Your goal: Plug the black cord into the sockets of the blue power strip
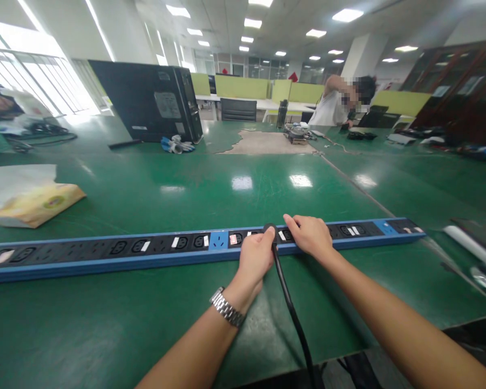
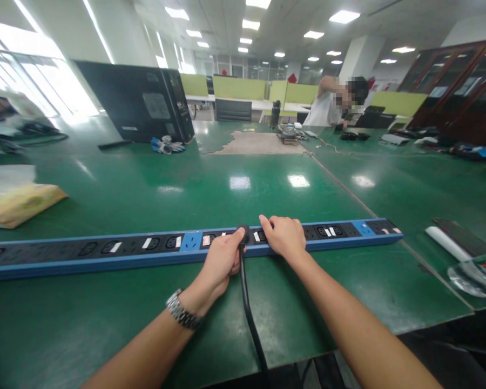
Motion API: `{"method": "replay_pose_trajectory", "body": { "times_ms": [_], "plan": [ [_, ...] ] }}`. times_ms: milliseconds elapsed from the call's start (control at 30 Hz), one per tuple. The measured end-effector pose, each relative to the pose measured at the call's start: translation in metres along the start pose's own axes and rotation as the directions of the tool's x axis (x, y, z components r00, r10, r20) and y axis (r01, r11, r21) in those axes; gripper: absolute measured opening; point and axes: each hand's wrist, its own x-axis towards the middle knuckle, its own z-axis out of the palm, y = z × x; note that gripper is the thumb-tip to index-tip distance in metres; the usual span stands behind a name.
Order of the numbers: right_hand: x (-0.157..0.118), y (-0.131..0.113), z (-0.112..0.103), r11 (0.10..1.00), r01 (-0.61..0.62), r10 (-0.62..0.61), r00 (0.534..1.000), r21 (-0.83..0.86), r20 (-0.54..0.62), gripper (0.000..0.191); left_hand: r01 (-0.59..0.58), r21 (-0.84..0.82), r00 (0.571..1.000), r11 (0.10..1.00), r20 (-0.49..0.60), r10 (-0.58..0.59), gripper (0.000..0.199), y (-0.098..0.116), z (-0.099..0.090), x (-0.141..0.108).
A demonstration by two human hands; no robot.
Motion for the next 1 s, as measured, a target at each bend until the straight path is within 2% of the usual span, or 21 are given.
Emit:
{"method": "replay_pose_trajectory", "body": {
  "times_ms": [167, 267, 367, 433, 500, 567, 633, 767, 900, 1000],
  "plan": [
    [0.001, 0.001, -0.002, 0.995, 0.001, 0.005, 0.998, 0.096, -0.057, 0.057, -0.003, 0.006, 1.000, 1.000, -0.027, 0.004, 0.047, 0.000, 0.002, -0.004],
    [0.001, 0.001, -0.003, 0.995, -0.008, 0.011, 0.999, 0.104, -0.034, 0.057, -0.037, 0.003, 0.997, 0.999, -0.069, 0.037, 0.047, 0.002, -0.005, -0.007],
    [0.000, 0.000, -0.002, 0.997, -0.009, 0.010, 1.000, 0.073, -0.024, 0.059, -0.114, -0.015, 0.973, 0.993, -0.201, 0.109, 0.047, 0.007, -0.038, -0.013],
    [0.000, 0.000, -0.001, 0.998, -0.010, 0.012, 1.000, 0.054, -0.029, 0.060, -0.109, -0.071, 0.953, 0.991, -0.290, 0.084, 0.046, 0.009, -0.068, -0.019],
    [0.000, 0.000, 0.000, 0.999, -0.011, 0.013, 0.999, 0.042, -0.037, 0.061, -0.050, -0.110, 0.953, 0.993, -0.302, 0.014, 0.045, 0.011, -0.091, -0.023],
    [-0.001, 0.001, 0.001, 0.999, -0.009, 0.010, 0.999, 0.038, -0.044, 0.061, 0.007, -0.102, 0.965, 0.995, -0.260, -0.033, 0.044, 0.012, -0.102, -0.024],
    [-0.001, 0.001, 0.001, 0.999, -0.007, 0.008, 0.999, 0.038, -0.044, 0.061, 0.013, -0.055, 0.975, 0.998, -0.222, -0.025, 0.045, 0.013, -0.103, -0.021],
    [-0.001, 0.001, 0.000, 0.999, -0.007, 0.008, 0.999, 0.035, -0.037, 0.061, -0.031, 0.027, 0.971, 0.999, -0.238, 0.037, 0.047, 0.014, -0.096, -0.018],
    [-0.002, 0.001, 0.000, 1.000, -0.002, 0.004, 0.998, 0.031, -0.057, 0.061, 0.016, -0.050, 0.973, 0.999, -0.229, -0.027, 0.046, 0.010, -0.096, -0.016],
    [-0.002, 0.001, 0.001, 1.000, -0.006, 0.007, 0.999, 0.029, -0.053, 0.061, 0.028, -0.038, 0.973, 0.999, -0.227, -0.036, 0.046, 0.007, -0.099, -0.014]
  ]
}}
